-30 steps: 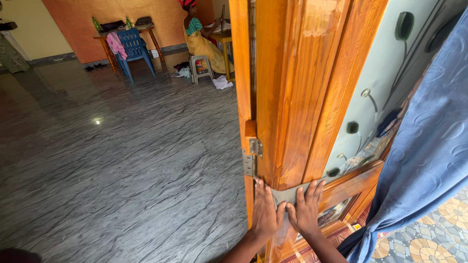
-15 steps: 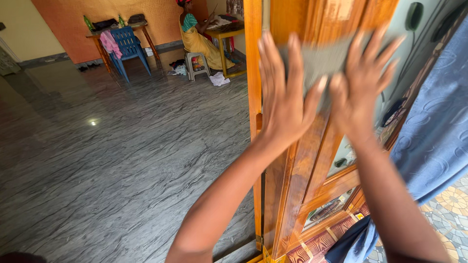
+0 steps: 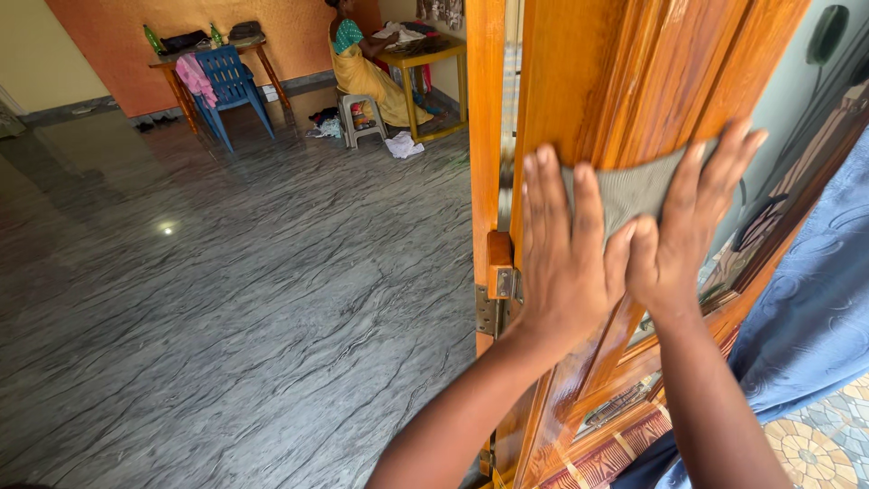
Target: The person wipes the wooden frame and glass panels of a door with a gray cloth. They move the cloth over the wood and around the glass, cleaning the surface continuously.
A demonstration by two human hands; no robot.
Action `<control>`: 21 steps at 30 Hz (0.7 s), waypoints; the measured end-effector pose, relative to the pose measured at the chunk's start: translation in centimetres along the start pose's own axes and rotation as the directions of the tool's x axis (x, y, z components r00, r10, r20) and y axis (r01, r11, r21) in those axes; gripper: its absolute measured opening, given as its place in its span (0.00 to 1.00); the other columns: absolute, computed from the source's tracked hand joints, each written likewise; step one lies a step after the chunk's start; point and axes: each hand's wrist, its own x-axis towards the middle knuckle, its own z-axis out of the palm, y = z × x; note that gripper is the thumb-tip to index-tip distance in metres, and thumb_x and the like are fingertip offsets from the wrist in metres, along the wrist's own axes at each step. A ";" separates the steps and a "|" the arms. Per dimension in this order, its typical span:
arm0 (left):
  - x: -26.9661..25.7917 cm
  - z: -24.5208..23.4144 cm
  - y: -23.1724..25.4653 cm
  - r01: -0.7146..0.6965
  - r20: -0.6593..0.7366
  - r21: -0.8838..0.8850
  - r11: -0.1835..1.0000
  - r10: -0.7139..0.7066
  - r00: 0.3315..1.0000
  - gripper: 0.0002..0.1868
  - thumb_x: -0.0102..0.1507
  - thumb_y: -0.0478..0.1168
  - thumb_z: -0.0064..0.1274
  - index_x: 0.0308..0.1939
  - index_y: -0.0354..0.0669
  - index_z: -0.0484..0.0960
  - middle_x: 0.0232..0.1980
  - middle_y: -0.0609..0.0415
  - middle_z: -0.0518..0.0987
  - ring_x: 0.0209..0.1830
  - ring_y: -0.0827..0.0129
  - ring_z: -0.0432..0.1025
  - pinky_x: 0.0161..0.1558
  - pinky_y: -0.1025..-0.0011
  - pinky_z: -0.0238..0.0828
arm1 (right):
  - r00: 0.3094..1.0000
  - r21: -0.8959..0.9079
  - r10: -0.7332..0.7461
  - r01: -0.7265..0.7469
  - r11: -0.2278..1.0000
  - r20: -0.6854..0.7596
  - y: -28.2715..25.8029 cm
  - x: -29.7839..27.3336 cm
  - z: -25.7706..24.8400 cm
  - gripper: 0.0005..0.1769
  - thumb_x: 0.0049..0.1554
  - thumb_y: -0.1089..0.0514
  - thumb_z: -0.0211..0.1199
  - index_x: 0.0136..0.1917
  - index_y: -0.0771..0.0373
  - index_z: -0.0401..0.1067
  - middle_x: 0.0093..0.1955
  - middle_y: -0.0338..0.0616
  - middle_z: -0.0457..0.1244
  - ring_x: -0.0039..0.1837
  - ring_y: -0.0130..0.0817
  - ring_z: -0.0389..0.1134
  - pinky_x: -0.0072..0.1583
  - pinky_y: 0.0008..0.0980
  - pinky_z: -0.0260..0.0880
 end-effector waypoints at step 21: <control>-27.3 4.2 -4.8 -0.022 0.146 0.162 0.987 -0.002 0.989 0.41 0.76 0.48 0.47 0.81 0.35 0.39 0.78 0.16 0.45 0.79 0.16 0.46 0.78 0.32 0.44 | 0.981 0.032 0.186 -0.188 0.982 0.049 0.5 -27.7 5.5 0.38 0.70 0.43 0.36 0.86 0.59 0.35 0.88 0.63 0.29 0.87 0.69 0.27 0.82 0.65 0.28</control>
